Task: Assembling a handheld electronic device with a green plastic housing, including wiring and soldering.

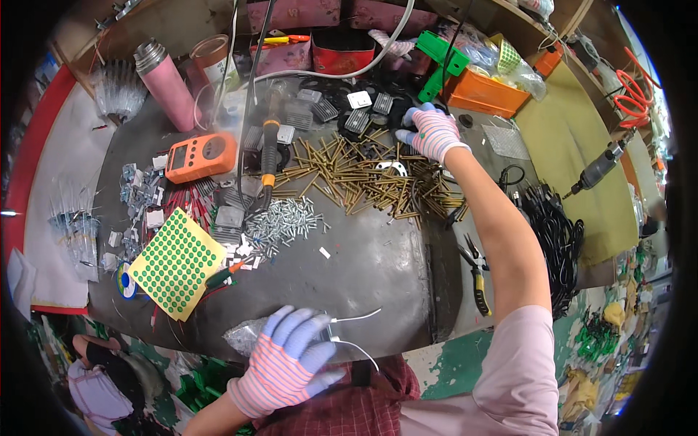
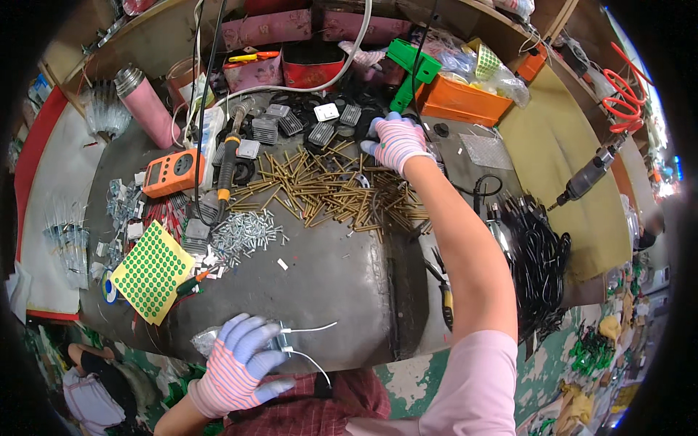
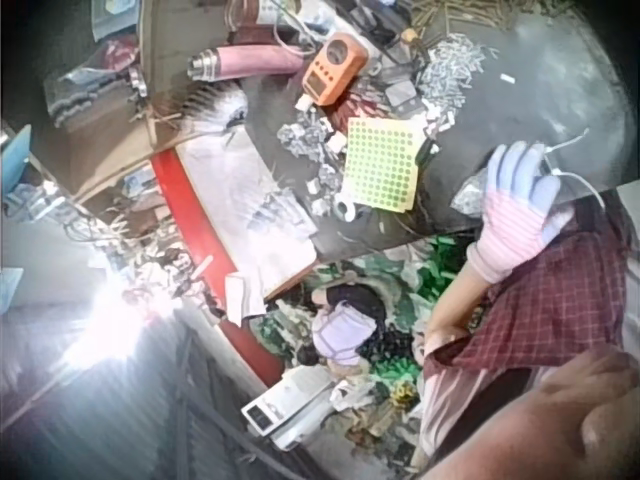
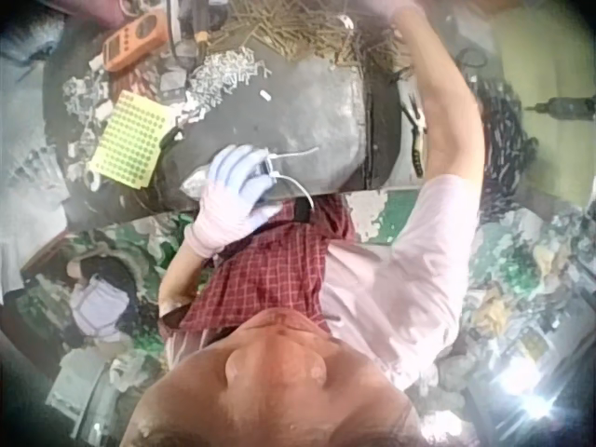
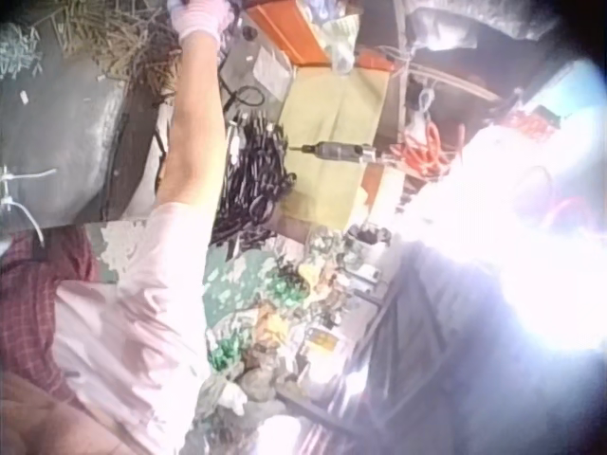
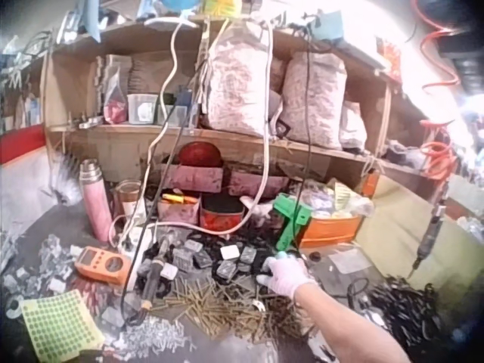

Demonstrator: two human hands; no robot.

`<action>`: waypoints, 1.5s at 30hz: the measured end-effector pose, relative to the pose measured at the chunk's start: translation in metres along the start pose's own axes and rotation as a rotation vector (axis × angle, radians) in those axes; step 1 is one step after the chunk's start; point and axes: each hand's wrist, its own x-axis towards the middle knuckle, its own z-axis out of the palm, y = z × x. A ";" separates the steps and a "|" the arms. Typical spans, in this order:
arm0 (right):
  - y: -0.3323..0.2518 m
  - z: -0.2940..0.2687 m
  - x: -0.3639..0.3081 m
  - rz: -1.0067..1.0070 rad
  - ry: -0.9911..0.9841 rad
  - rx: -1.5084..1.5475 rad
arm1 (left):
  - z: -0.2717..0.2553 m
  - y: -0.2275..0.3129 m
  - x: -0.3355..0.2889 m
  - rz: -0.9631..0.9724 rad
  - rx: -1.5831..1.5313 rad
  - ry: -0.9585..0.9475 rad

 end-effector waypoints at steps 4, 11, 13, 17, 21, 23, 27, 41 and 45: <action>-0.013 -0.006 -0.043 -0.251 0.212 -0.026 | 0.016 0.010 0.012 0.046 0.272 -0.078; -0.002 -0.011 -0.125 -0.150 0.618 0.325 | 0.026 0.017 0.024 0.068 0.426 -0.185; 0.003 0.004 -0.152 -0.099 0.534 0.397 | 0.033 0.011 0.030 0.087 0.413 -0.199; -0.023 0.002 -0.229 0.202 0.309 1.341 | 0.041 0.007 0.029 0.039 0.187 -0.116; -0.071 0.003 -0.299 0.274 0.023 1.408 | 0.056 0.003 0.028 -0.014 0.034 0.215; -0.082 0.010 -0.324 0.321 0.064 1.433 | 0.061 0.004 0.028 -0.005 0.031 0.273; -0.100 0.020 -0.356 0.445 0.172 1.396 | 0.067 0.010 0.028 -0.009 0.140 0.296; -0.133 0.024 -0.359 0.209 0.370 1.027 | 0.069 0.016 0.023 -0.089 0.260 0.252; -0.155 0.025 -0.347 0.044 0.378 0.986 | 0.062 0.014 0.014 -0.120 0.233 0.293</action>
